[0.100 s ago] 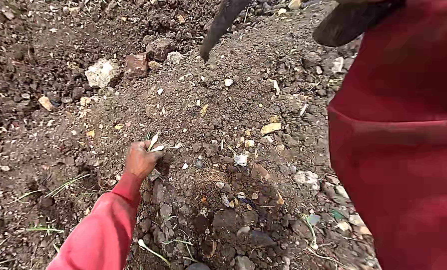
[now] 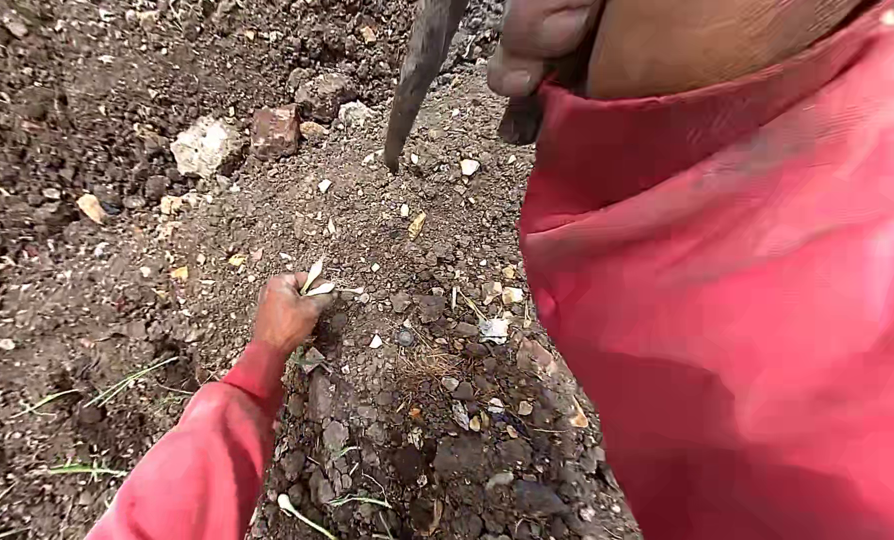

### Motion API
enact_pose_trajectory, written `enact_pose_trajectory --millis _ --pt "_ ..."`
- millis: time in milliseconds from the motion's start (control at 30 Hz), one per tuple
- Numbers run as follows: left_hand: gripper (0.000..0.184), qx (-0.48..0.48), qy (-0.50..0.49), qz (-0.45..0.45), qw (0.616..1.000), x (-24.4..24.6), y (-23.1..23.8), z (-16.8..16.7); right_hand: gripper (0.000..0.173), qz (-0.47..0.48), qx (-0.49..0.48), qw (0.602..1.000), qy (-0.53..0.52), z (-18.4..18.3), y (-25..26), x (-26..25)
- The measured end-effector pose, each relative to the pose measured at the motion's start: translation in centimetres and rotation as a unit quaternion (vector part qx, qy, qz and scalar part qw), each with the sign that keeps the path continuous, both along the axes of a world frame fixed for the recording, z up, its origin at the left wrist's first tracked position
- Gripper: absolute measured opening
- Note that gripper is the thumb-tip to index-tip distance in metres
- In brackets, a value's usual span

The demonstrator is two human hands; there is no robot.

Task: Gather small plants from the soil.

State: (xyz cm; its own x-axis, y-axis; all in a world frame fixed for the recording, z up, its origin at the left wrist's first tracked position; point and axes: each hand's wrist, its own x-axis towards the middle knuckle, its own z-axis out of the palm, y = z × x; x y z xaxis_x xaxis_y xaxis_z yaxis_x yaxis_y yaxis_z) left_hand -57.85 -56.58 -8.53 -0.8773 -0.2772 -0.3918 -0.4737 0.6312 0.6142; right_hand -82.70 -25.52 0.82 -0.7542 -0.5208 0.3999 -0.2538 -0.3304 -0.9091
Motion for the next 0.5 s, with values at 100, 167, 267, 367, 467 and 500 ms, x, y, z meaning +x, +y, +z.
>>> enact_pose_trajectory --millis 100,167,267,367,467,500 --pt "0.019 -0.020 0.026 -0.023 0.999 -2.0 0.3 -0.4 0.035 -0.322 0.220 0.916 -0.096 -7.0 -10.3 12.0" --pt "0.018 -0.043 0.044 -0.035 0.998 -3.5 0.3 0.0 0.039 -0.364 0.219 0.903 -0.072 -11.4 -11.2 14.9" --pt "0.019 -0.036 0.048 -0.040 0.997 -3.1 1.3 -1.1 0.035 -0.350 0.172 0.917 -0.085 -12.6 -9.2 17.0" --pt "0.020 -0.013 0.049 -0.007 0.999 -2.7 1.5 -2.4 0.023 -0.333 0.081 0.938 -0.046 -7.6 -8.5 16.8" --pt "0.022 -0.009 0.015 0.001 1.000 -0.7 1.4 -3.5 0.020 -0.271 -0.038 0.962 0.029 -1.0 -7.4 16.4" --pt "0.021 -0.014 0.006 0.004 1.000 -0.5 1.3 -3.5 0.024 -0.248 -0.054 0.966 0.041 0.9 -7.4 15.7"
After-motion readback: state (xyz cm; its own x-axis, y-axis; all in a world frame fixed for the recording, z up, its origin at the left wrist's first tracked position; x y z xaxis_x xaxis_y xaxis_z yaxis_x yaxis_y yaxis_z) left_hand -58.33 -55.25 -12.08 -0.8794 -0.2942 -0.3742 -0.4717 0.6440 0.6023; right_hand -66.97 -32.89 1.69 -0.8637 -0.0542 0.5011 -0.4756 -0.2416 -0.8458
